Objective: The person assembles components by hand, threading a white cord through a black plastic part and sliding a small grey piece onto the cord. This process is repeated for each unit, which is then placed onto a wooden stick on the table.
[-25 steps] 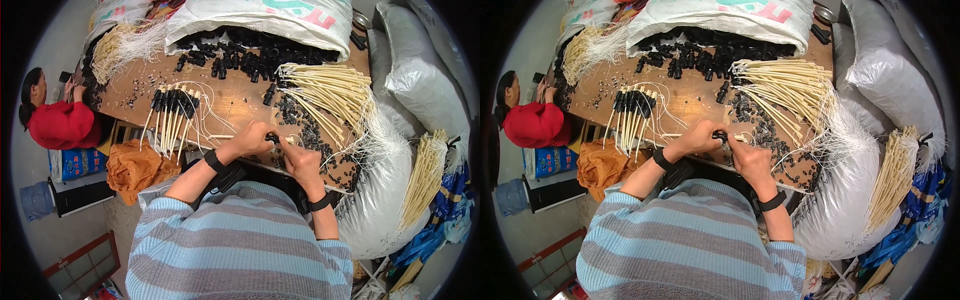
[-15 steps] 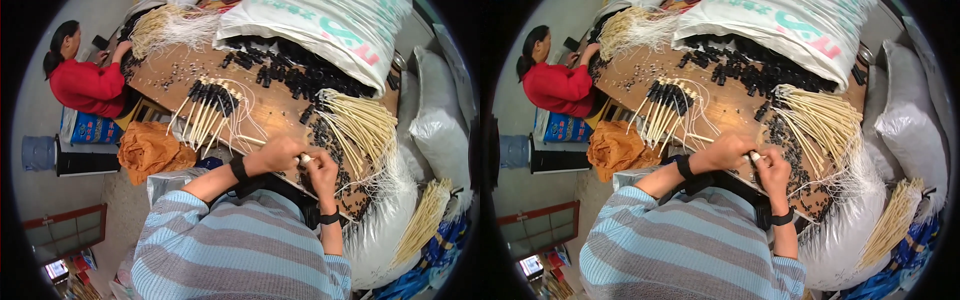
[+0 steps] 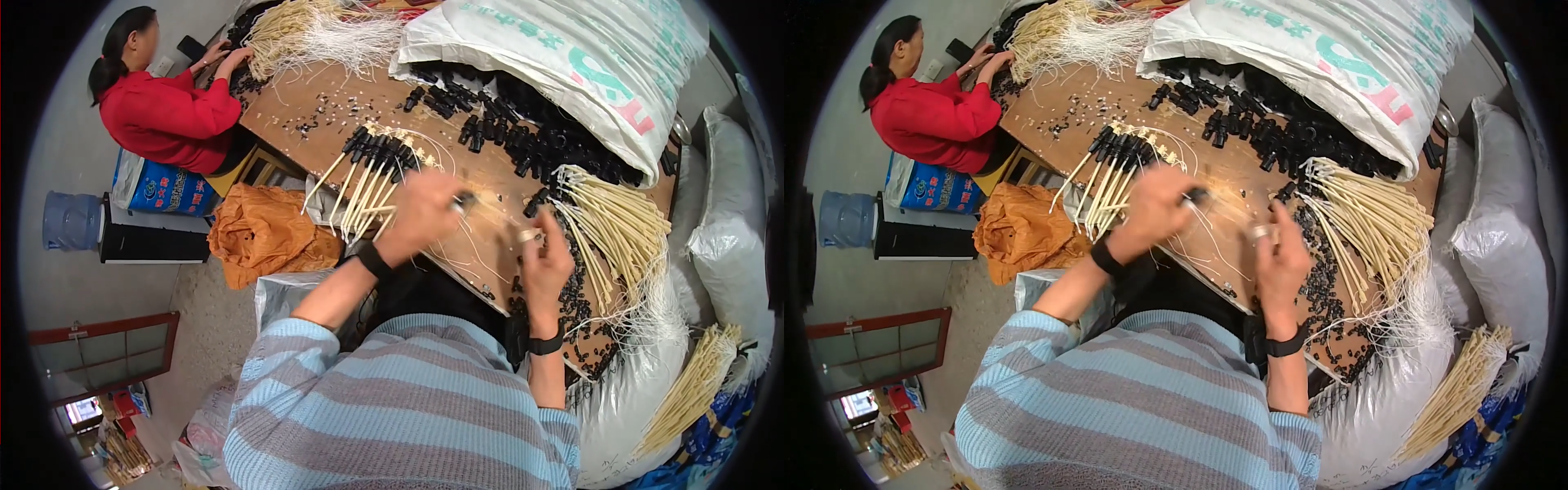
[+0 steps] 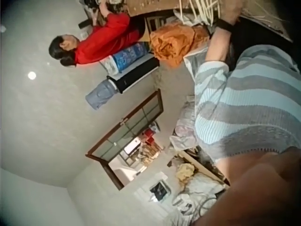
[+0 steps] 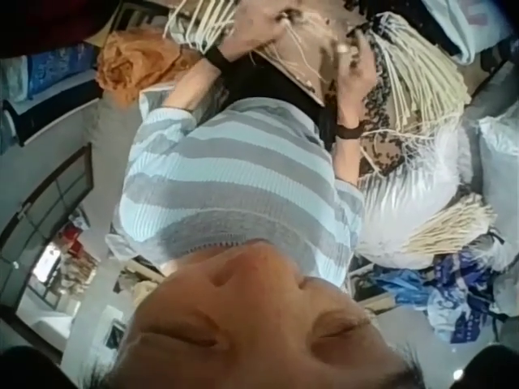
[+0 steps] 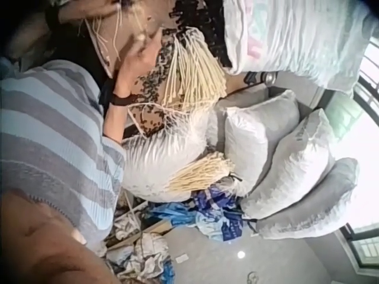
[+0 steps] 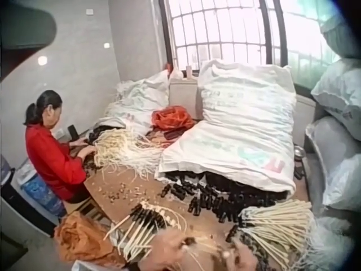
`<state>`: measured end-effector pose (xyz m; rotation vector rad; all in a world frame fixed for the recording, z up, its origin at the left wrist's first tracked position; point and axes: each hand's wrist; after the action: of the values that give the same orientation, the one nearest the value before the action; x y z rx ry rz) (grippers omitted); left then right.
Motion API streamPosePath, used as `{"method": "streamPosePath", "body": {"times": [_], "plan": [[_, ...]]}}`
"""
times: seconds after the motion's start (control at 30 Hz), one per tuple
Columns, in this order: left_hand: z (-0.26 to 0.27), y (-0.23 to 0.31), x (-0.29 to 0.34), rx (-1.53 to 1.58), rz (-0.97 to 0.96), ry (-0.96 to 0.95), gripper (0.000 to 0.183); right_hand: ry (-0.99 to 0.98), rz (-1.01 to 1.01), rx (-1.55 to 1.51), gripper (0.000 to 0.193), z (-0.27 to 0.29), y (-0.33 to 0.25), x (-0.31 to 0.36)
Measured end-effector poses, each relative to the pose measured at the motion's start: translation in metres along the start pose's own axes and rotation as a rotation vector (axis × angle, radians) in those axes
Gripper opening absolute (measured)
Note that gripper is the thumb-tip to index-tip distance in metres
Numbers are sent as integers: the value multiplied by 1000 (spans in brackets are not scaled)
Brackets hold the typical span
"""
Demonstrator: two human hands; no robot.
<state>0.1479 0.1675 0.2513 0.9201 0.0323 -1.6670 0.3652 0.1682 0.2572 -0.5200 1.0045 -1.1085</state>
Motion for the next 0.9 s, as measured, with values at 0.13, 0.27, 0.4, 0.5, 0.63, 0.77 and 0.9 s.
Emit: {"method": "streamPosePath", "body": {"times": [0.13,0.27,0.4,0.5,0.63,0.77,0.9], "plan": [[20,-67,0,-531,145,64,34,-329,12,78,33,21,12,11],[17,-51,-6,-498,137,36,57,-261,45,79,35,31,26,32],[-36,18,-6,243,-265,-243,43,45,-203,310,27,83,71,27],[-90,84,-2,391,-537,-492,54,56,-338,283,26,107,88,26],[-135,133,-3,265,-778,-698,65,77,-268,429,26,118,103,31],[-129,99,2,183,-825,-752,62,48,-305,474,26,127,103,45],[-100,54,-6,137,-658,-774,69,33,-153,470,21,119,103,43]]}}
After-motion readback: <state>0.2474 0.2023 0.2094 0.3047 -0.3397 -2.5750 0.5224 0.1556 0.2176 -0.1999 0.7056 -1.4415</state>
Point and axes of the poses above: each hand's wrist, its own x-axis away from the middle knuckle, its own z-axis out of the back of the hand, y = z × x, and after that the axes turned 4 degrees about -x, right-handed
